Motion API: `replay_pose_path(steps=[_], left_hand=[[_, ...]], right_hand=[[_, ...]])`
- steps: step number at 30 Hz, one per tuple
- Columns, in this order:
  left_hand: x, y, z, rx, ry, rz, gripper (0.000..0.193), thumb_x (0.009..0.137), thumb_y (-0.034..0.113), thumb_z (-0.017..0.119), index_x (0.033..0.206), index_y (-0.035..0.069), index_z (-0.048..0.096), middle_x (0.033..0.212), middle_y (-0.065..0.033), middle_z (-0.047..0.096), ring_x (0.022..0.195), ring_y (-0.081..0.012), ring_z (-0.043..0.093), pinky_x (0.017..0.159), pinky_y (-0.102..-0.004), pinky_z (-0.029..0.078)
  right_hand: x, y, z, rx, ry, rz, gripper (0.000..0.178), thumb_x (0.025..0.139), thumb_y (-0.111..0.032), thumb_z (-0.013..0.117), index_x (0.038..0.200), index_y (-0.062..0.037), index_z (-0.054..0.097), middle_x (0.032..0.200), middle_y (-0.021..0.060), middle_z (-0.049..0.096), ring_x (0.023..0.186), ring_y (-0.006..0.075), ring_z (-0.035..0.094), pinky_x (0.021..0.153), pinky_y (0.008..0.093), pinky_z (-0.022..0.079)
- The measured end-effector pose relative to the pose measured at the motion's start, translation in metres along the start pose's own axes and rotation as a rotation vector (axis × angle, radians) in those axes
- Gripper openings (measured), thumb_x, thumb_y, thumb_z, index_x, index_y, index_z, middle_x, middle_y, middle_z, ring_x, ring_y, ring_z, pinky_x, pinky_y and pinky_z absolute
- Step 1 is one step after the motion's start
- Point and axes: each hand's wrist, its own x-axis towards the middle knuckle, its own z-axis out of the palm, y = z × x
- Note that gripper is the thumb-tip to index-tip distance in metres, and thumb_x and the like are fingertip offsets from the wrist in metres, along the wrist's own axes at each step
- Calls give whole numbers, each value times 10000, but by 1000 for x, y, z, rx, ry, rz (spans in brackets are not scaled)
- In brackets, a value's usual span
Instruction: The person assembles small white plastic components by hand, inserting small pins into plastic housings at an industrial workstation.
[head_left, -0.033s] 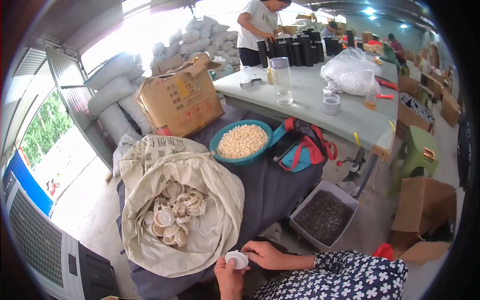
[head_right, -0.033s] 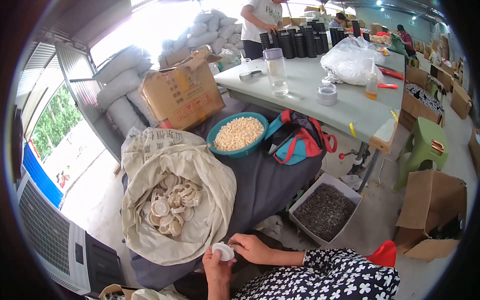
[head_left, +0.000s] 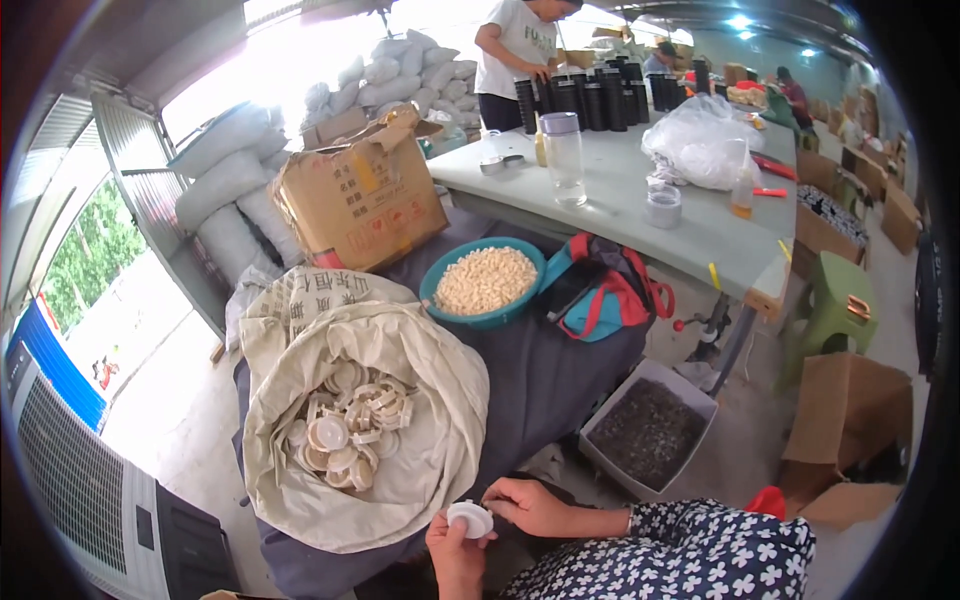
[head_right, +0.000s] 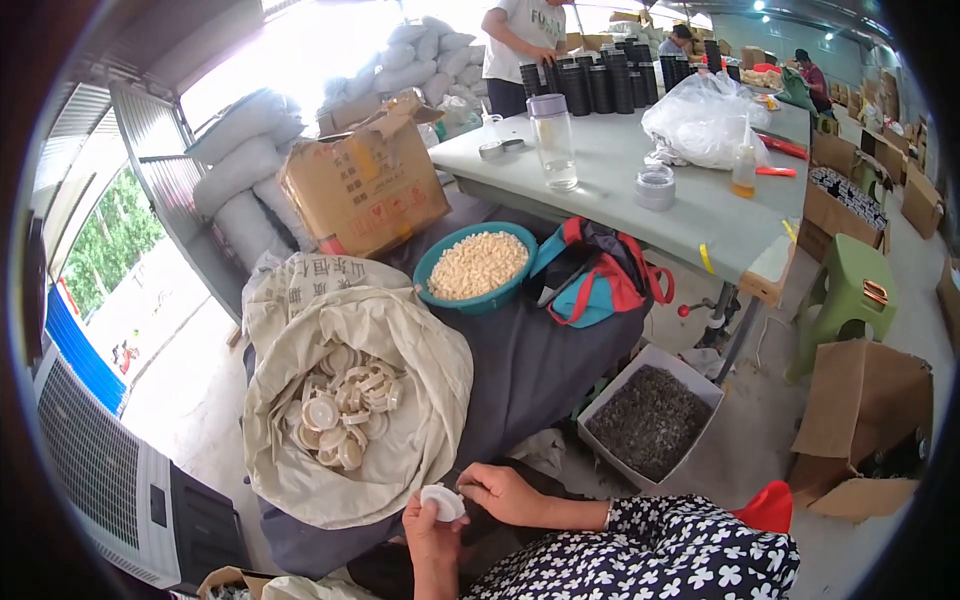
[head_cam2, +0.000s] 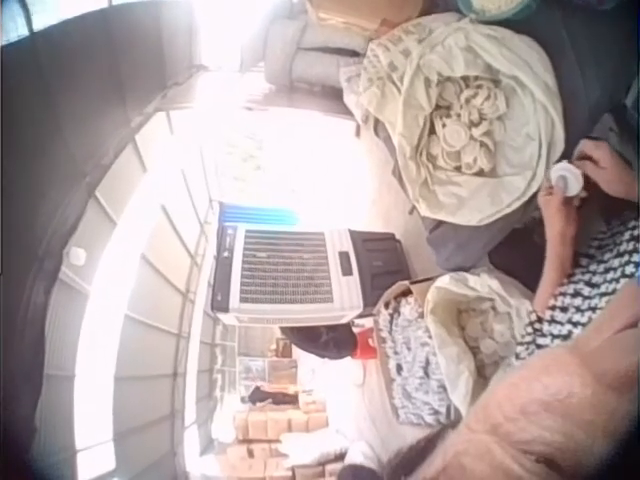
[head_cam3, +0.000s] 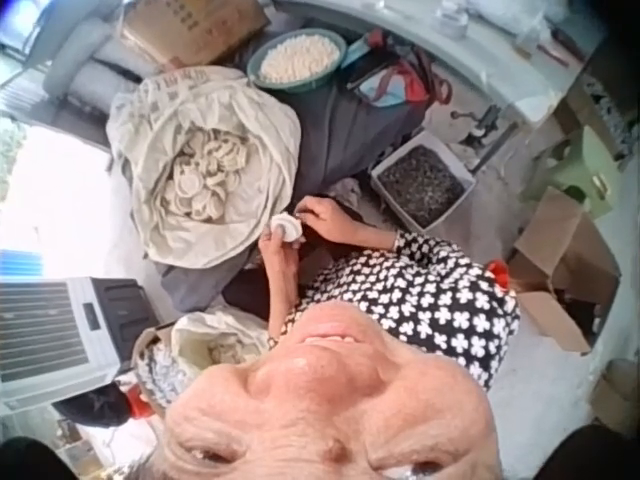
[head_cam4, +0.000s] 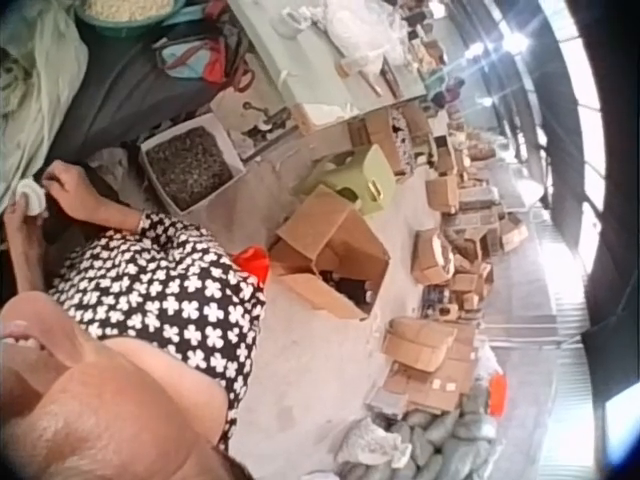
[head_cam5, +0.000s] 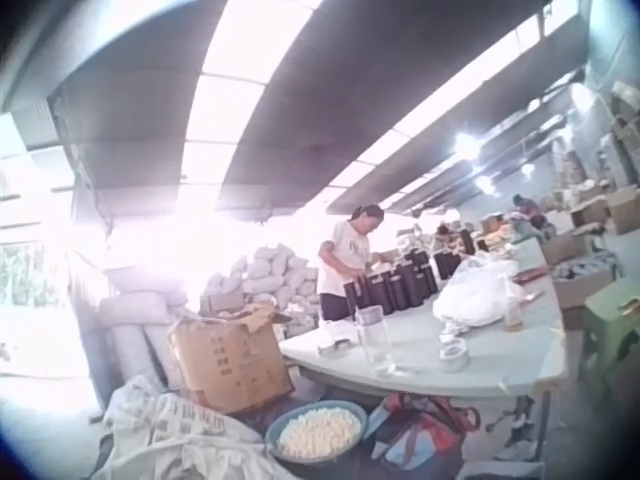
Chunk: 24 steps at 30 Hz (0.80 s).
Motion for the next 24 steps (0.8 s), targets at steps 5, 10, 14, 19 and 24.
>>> replay_pose_path(steps=[5,10,14,19,24], left_hand=[[2,17,-13,54,36,-81,419,711,206,654,1028,-5,480,851,-110,579,684,-219,603,429,-321,496],[9,25,5,99,-48,-93,394,757,170,663,1078,16,494,789,-107,613,504,-149,573,348,-187,393],[9,22,-1,163,-52,-169,296,793,141,639,1052,36,540,796,-65,617,507,-96,560,343,-166,372],[7,19,4,304,-54,-190,209,807,182,636,952,34,611,727,-19,604,496,-62,532,349,-157,374],[2,16,6,454,36,-211,195,836,197,592,939,36,627,704,-13,601,488,-60,526,349,-166,384]], right_hand=[[33,-9,-15,118,89,257,117,870,-143,542,850,-27,544,652,-11,510,537,45,444,477,220,387],[52,-13,-37,69,-43,119,99,828,-34,560,916,7,581,708,-11,537,609,50,481,544,212,412],[52,-7,-29,-153,-158,-153,109,809,-33,582,908,11,579,724,40,555,644,109,533,583,238,431],[48,-16,-24,-264,-301,-324,119,766,-18,594,881,7,584,737,99,538,638,232,560,566,296,446],[46,-17,-25,-224,-390,-318,136,761,-57,604,886,-3,610,733,107,538,631,249,557,555,311,443]])
